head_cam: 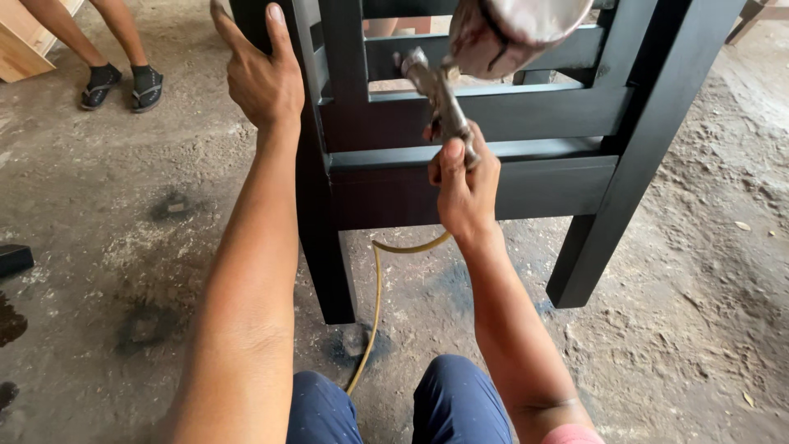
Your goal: The person spray paints a wooden chair using a pneumatic spray gun, moving the gun along the slats and frame of the chair and handling the air hose to reach different sides.
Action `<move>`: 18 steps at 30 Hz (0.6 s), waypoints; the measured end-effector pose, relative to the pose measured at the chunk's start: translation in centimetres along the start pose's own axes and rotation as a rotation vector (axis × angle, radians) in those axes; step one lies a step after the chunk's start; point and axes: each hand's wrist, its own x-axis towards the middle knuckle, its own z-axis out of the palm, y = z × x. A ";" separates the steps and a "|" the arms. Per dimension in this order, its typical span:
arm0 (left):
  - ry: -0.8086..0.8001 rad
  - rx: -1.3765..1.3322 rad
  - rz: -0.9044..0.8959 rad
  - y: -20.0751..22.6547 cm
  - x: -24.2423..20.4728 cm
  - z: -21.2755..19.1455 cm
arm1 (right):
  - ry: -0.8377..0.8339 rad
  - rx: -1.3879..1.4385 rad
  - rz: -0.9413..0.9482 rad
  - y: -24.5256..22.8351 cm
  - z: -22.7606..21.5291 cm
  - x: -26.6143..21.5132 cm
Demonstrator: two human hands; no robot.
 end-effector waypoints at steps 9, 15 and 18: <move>0.117 0.019 0.130 -0.1 -0.4 0.0 | 0.128 -0.023 0.019 1.9 -1.8 4.6; 0.033 0.042 0.016 -0.5 -0.5 0.0 | 0.245 -0.097 0.020 2.3 -7.2 4.8; 0.089 0.001 0.104 -0.2 -0.7 0.2 | 0.313 -0.144 -0.010 2.2 -9.8 5.0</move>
